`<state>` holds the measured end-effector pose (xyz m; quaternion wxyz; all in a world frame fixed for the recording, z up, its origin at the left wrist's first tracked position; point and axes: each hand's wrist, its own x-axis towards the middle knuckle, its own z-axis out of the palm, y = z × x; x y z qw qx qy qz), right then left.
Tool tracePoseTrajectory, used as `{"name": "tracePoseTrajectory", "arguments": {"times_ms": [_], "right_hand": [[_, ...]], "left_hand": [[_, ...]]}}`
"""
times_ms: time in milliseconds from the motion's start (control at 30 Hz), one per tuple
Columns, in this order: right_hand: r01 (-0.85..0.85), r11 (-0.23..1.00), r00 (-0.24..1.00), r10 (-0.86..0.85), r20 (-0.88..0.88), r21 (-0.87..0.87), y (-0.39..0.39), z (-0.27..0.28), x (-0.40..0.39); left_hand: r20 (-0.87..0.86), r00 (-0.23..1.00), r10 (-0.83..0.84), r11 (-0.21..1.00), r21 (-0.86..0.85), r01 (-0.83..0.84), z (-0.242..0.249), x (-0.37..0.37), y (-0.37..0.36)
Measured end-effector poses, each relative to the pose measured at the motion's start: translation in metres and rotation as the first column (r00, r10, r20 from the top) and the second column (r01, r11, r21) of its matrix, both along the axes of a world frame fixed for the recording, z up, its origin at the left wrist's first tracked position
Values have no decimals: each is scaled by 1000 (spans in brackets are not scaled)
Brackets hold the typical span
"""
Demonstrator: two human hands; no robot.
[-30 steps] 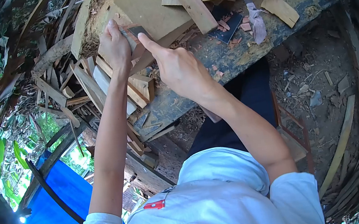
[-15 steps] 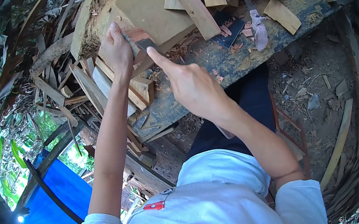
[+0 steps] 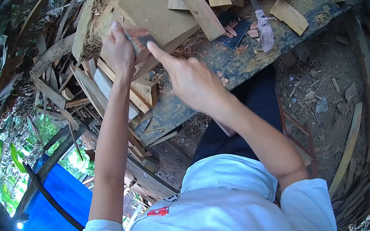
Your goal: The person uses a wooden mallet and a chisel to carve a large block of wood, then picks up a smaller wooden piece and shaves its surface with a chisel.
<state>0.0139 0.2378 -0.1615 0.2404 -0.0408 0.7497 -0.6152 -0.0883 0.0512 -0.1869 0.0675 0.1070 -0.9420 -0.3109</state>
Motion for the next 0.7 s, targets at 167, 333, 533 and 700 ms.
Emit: {"name": "tracePoseTrajectory", "arguments": {"times_ms": [167,333,533,700], "right_hand": [[68,996,994,-73,-81,-55,-5,-12,-13],[13,1000,1000,-13,-18,-24,7,-1,16],[18,1000,999,-18,-33,7,9,-2,20],[77,994,996,-79,-28,-84,9,-8,19]], "left_hand": [[38,999,-27,999,41,25,-1,1,-2],[25,999,-24,1000,-9,24,1,-2,-1],[25,999,-40,999,-18,41,3,-1,0],[2,998,-59,995,76,59,-2,-2,-5]]}}
